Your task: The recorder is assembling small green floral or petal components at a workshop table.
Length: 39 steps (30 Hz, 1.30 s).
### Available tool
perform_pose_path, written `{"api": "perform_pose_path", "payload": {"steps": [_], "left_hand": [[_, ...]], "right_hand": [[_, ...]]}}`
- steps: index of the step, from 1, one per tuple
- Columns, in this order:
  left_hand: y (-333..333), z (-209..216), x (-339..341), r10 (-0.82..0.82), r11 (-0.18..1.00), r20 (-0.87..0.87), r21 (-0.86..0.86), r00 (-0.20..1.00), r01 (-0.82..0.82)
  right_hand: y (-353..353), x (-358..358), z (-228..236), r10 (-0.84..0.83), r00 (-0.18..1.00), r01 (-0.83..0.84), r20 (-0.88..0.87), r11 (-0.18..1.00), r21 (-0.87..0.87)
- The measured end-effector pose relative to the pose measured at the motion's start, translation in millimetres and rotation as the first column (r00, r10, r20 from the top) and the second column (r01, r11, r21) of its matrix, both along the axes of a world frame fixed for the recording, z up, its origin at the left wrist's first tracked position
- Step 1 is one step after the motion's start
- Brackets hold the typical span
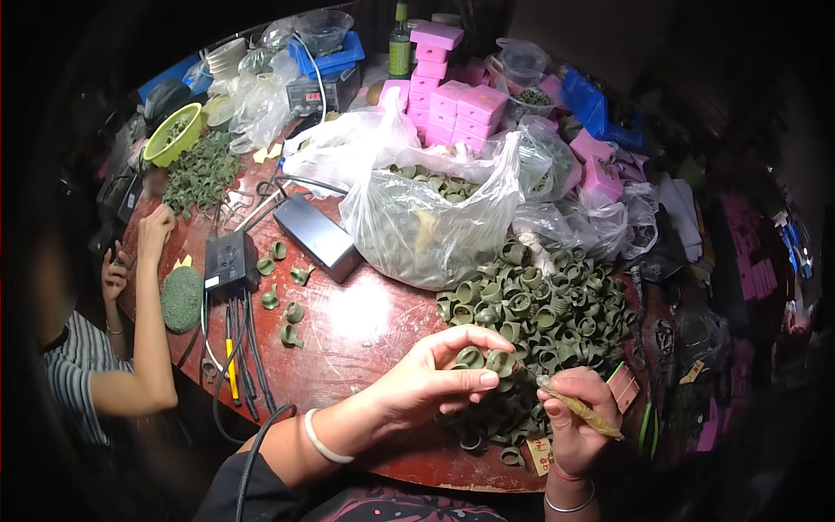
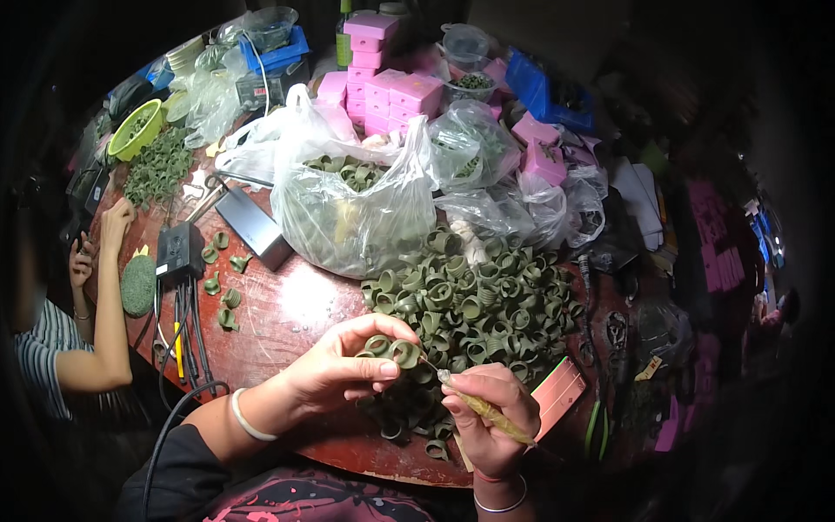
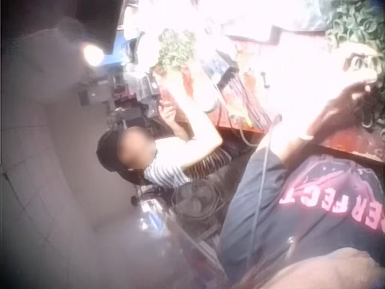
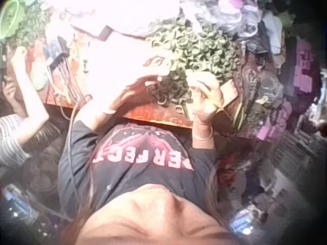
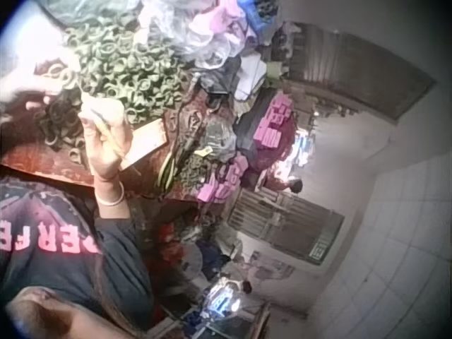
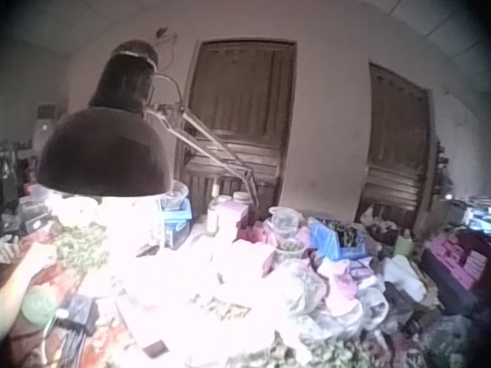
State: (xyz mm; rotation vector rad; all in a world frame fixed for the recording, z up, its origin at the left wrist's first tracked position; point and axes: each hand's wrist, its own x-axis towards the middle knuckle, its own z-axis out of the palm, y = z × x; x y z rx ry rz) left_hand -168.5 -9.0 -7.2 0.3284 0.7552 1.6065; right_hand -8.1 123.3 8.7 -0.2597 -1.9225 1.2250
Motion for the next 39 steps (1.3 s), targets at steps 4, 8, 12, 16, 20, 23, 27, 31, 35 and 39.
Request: {"api": "perform_pose_path", "payload": {"steps": [4,8,12,16,20,23,27,31,35,39], "left_hand": [[1.4,-1.2,-1.0,-0.003,0.999,0.032,0.049,0.999,0.002],[0.3,-4.4,-1.2,-0.004,1.0,0.014,0.03,1.0,0.004],[1.0,-4.5,-1.2,-0.003,1.0,0.019,0.019,1.0,0.002],[1.1,-5.0,-1.9,-0.008,0.999,0.028,0.038,1.0,0.007],[1.2,-4.3,-1.3,0.002,1.0,0.009,0.013,1.0,-0.003],[1.9,-2.8,-0.6,0.017,1.0,-0.038,0.008,0.999,-0.017],[1.1,0.2,0.1,0.026,0.998,-0.249,-0.056,0.968,-0.041],[1.9,1.1,0.2,0.027,0.998,-0.244,-0.042,0.969,-0.039],[0.6,4.0,0.1,0.031,0.998,-0.264,-0.045,0.964,-0.045],[2.7,-0.5,2.4,0.031,0.999,-0.286,-0.022,0.958,-0.039]], "right_hand": [[6.5,0.9,-7.2,0.112,0.993,-0.116,-0.036,0.984,-0.138],[4.0,0.2,-1.1,0.108,0.993,-0.102,0.047,0.989,-0.103],[-1.9,-1.4,3.2,-0.028,0.999,0.021,0.04,0.984,0.175],[-1.7,-0.4,5.5,0.032,0.997,-0.045,0.067,0.978,0.202],[-3.0,-3.6,3.8,-0.146,0.989,0.131,0.015,0.926,0.353],[-3.0,-1.5,3.5,0.005,1.0,-0.007,0.006,0.965,0.261],[-1.5,-0.4,0.4,-0.172,0.985,0.16,0.025,0.953,0.256],[5.0,4.4,-4.3,-0.085,0.996,0.086,-0.011,0.995,0.051],[6.2,4.7,-5.2,0.048,0.998,-0.052,-0.027,0.986,-0.158],[6.0,1.4,-4.2,0.117,0.993,-0.115,0.005,0.982,-0.148]]}}
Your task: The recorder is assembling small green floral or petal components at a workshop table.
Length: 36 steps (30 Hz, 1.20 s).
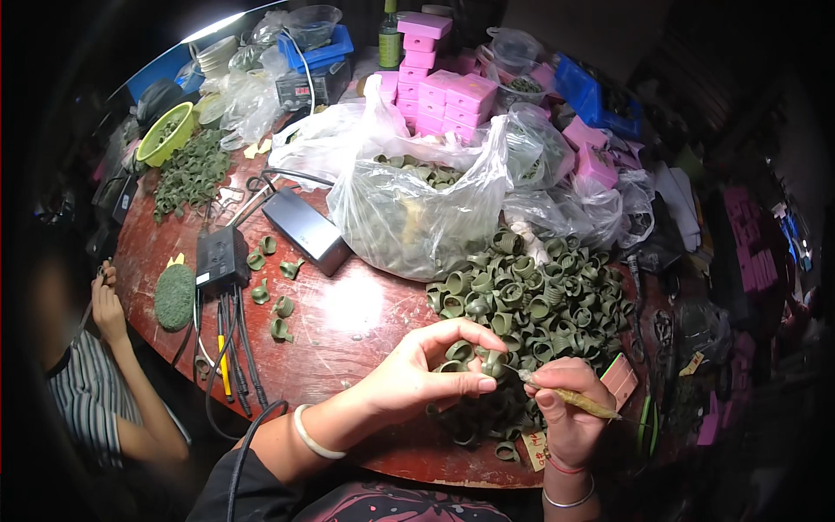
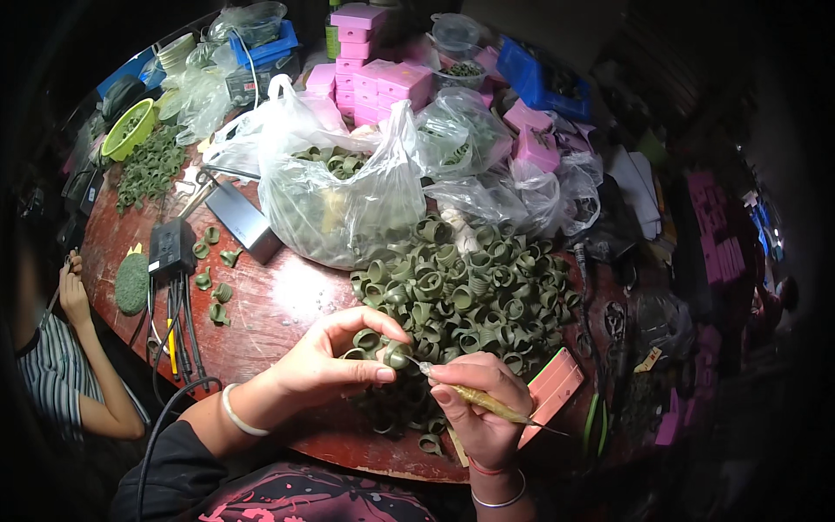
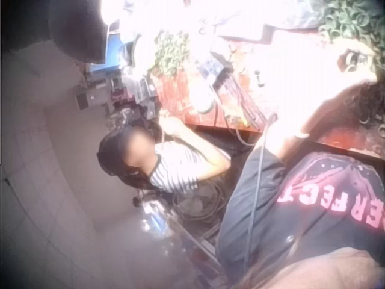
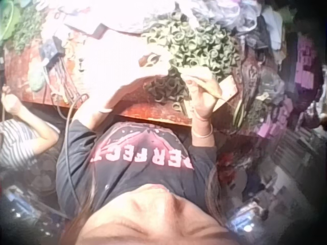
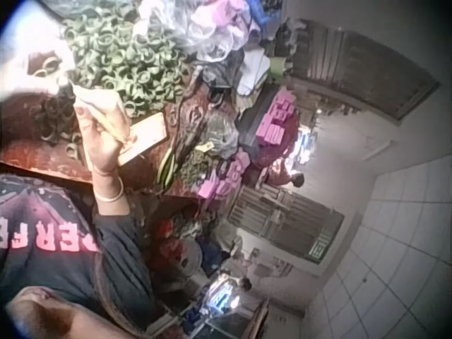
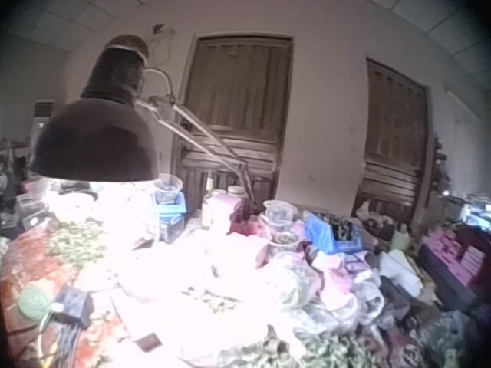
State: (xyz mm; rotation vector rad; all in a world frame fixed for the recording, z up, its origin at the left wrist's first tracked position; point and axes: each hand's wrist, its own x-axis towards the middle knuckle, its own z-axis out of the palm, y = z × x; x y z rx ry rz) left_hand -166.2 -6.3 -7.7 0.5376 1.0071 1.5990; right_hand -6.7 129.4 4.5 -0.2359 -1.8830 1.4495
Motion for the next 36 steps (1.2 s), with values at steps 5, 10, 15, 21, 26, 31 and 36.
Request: {"api": "perform_pose_path", "payload": {"steps": [5,10,15,21,26,31,36], "left_hand": [[0.8,-2.6,-0.4,-0.001,0.999,-0.06,0.045,0.998,0.003],[0.6,-5.7,-1.4,-0.011,0.999,-0.076,0.049,0.997,0.015],[-0.6,-0.9,-0.9,-0.014,1.0,-0.067,0.018,0.998,0.016],[-0.8,1.7,-2.8,-0.026,0.999,-0.106,-0.046,0.994,0.022],[-1.1,0.9,-3.3,-0.029,0.999,-0.094,-0.036,0.995,0.025],[-1.3,-2.1,-3.6,-0.035,0.999,-0.1,-0.038,0.994,0.031],[-0.6,0.8,-2.3,-0.015,0.998,-0.081,-0.07,0.997,0.009]], "right_hand": [[1.1,-1.4,2.2,0.015,0.999,-0.017,0.034,0.997,0.078],[-0.2,-0.4,4.5,0.045,0.995,-0.054,0.086,0.993,0.102],[0.2,-2.4,3.9,0.018,0.999,-0.027,0.05,0.984,0.174],[-3.0,-1.5,7.3,0.055,0.993,-0.065,0.103,0.993,0.103],[-0.6,-1.6,5.0,0.021,0.997,-0.031,0.077,0.992,0.123],[-0.3,-1.1,5.9,0.08,0.99,-0.096,0.113,0.985,0.143],[0.4,-1.4,7.1,0.046,0.993,-0.064,0.104,0.982,0.176]]}}
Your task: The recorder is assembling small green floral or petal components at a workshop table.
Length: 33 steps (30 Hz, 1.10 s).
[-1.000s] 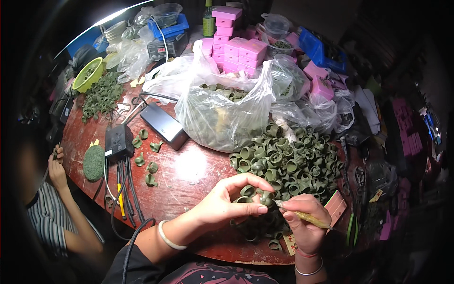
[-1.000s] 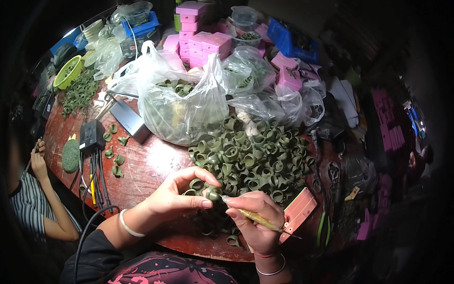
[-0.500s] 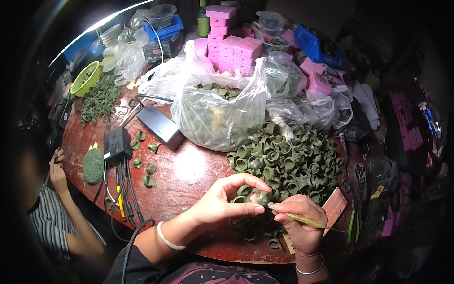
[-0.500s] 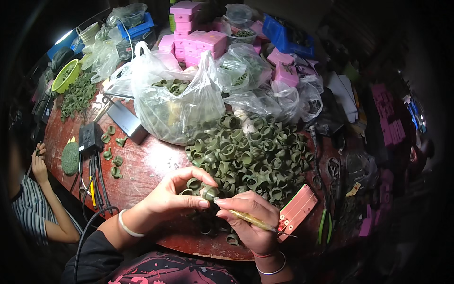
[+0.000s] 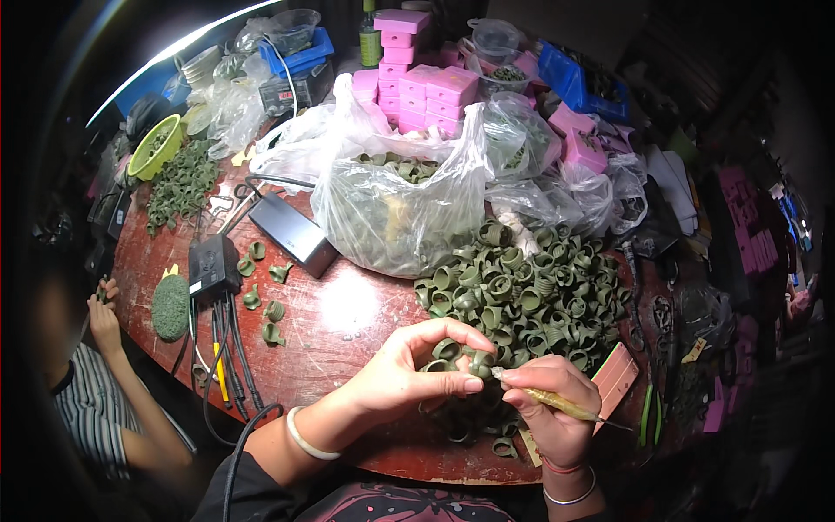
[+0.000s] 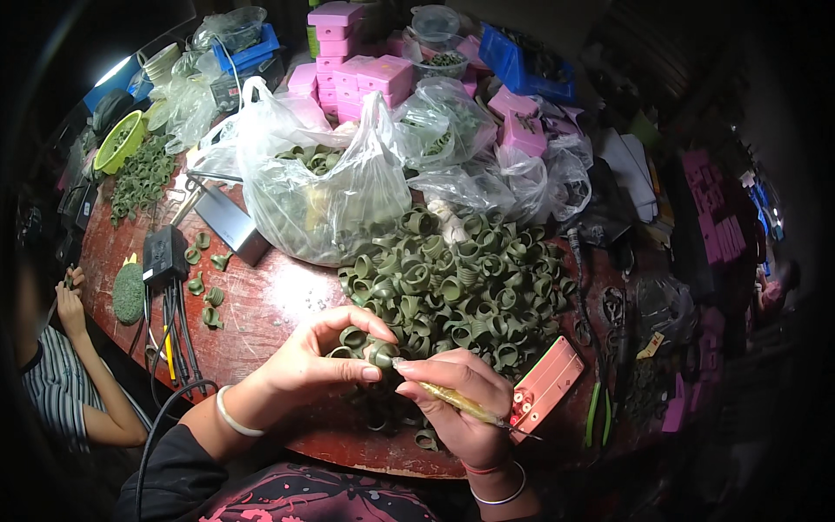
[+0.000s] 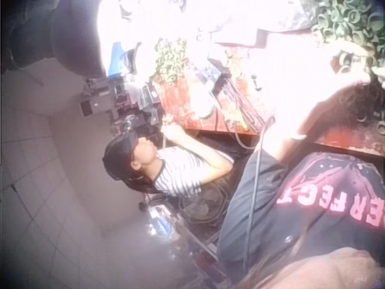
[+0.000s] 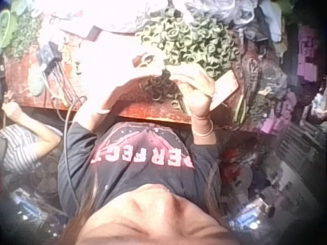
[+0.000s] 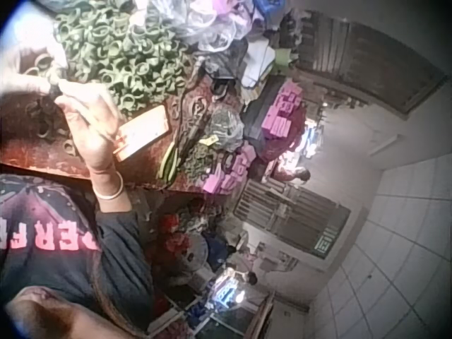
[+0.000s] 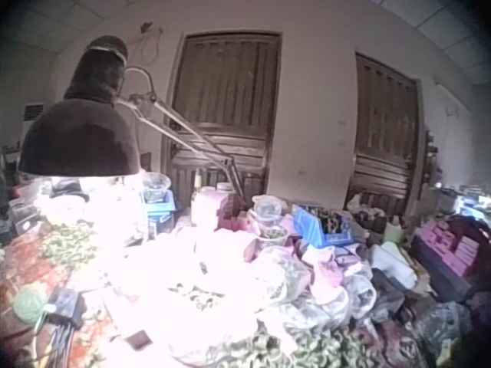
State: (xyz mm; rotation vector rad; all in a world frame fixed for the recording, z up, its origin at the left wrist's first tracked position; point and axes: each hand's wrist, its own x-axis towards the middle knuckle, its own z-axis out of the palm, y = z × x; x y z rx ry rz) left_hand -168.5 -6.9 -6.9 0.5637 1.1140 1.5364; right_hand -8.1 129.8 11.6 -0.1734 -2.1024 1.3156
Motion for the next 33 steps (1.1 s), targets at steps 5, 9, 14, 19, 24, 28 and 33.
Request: {"api": "perform_pose_path", "payload": {"steps": [5,9,14,19,24,28,33], "left_hand": [[-0.1,-2.6,-0.9,-0.022,1.0,-0.022,0.015,0.999,0.023],[0.3,4.9,-2.6,-0.045,0.999,0.03,-0.029,0.999,0.046],[-0.7,-7.1,-2.6,-0.028,0.996,-0.009,0.084,1.0,0.029],[0.5,-7.3,-1.2,-0.02,0.991,-0.025,0.134,0.999,0.023],[0.2,-8.1,-2.1,-0.04,0.996,-0.03,0.084,0.999,0.043],[1.1,-7.4,-2.7,-0.046,0.992,-0.095,0.111,0.994,0.057],[0.3,-8.7,-2.3,-0.038,0.995,-0.074,0.094,0.996,0.045]], "right_hand": [[0.7,0.5,0.8,0.03,1.0,-0.029,0.006,1.0,-0.007],[-2.8,-0.4,0.6,-0.06,0.997,0.064,-0.045,0.994,0.092],[-4.9,-0.9,0.2,-0.039,0.998,0.041,-0.041,0.998,0.052],[-2.4,0.8,-1.6,0.005,1.0,-0.006,-0.001,0.999,-0.036],[-2.2,0.4,0.5,0.008,1.0,-0.008,0.018,1.0,0.003],[-5.1,0.1,1.5,-0.019,1.0,0.021,0.021,0.997,-0.073],[-4.3,0.1,2.7,-0.009,0.999,0.012,0.041,0.998,-0.067]]}}
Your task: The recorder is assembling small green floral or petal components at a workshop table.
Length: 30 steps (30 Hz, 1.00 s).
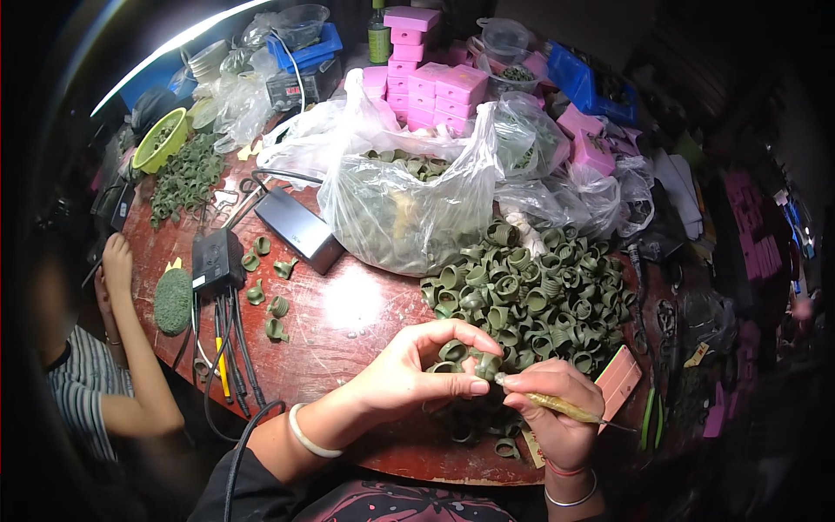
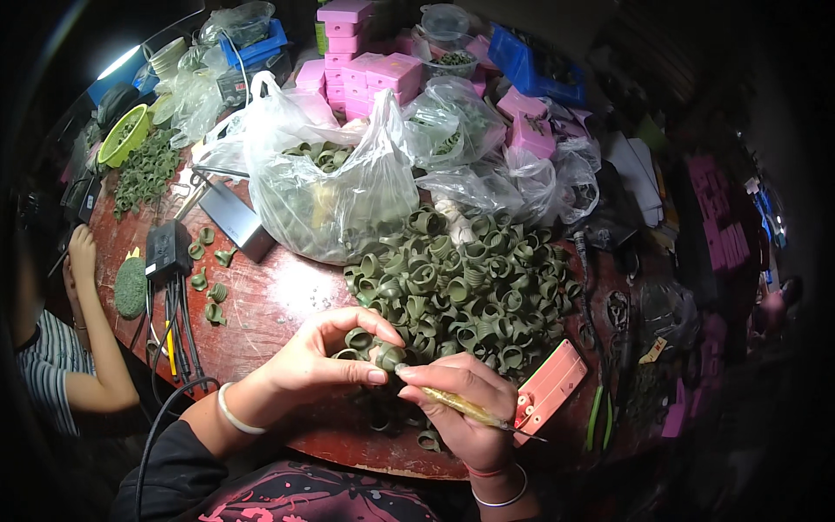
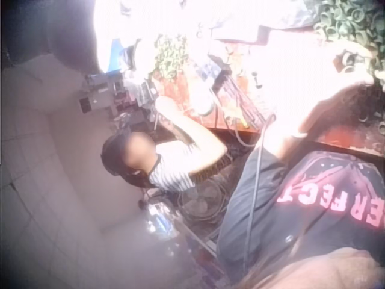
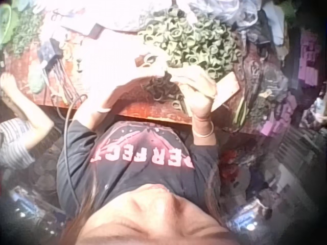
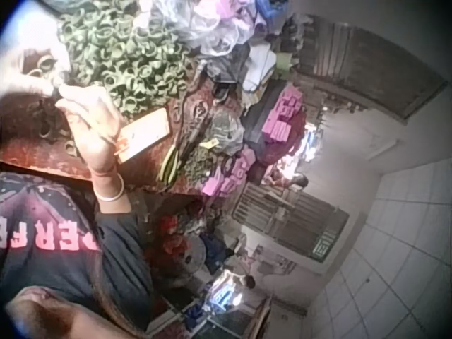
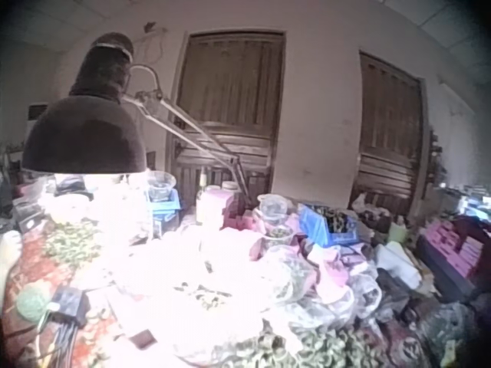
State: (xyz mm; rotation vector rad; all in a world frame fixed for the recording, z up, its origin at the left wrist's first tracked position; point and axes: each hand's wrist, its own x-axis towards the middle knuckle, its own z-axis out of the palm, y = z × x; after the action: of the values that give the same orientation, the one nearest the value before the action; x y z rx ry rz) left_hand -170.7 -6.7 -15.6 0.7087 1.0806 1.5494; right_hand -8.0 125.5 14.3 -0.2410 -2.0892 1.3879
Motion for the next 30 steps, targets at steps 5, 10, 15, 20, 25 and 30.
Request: {"api": "perform_pose_path", "payload": {"steps": [5,10,15,20,25,30], "left_hand": [[0.3,5.1,0.9,0.014,1.0,0.011,0.012,1.0,-0.014],[-0.1,2.6,0.7,0.038,0.999,0.053,0.012,0.998,-0.039],[2.6,2.8,1.8,0.084,0.994,-0.04,0.07,0.996,-0.081],[0.7,0.2,-0.4,0.035,0.999,0.021,-0.001,0.999,-0.035],[1.0,1.2,-1.9,0.002,1.0,-0.006,-0.014,1.0,-0.002],[0.7,0.5,-2.3,0.05,0.998,-0.018,0.034,0.999,-0.05]], "right_hand": [[2.4,2.8,-5.6,-0.021,0.999,0.019,-0.041,0.998,-0.052],[4.8,3.8,-5.4,0.026,0.999,-0.028,-0.025,0.996,-0.083],[3.3,2.1,-11.0,-0.02,0.998,0.012,-0.056,0.99,-0.144],[4.3,1.6,-8.7,0.033,0.999,-0.036,-0.028,0.994,-0.099],[0.6,0.8,-12.4,-0.062,0.998,0.058,-0.02,0.986,-0.153],[-3.8,0.6,-15.4,-0.162,0.981,0.097,-0.109,0.889,-0.448]]}}
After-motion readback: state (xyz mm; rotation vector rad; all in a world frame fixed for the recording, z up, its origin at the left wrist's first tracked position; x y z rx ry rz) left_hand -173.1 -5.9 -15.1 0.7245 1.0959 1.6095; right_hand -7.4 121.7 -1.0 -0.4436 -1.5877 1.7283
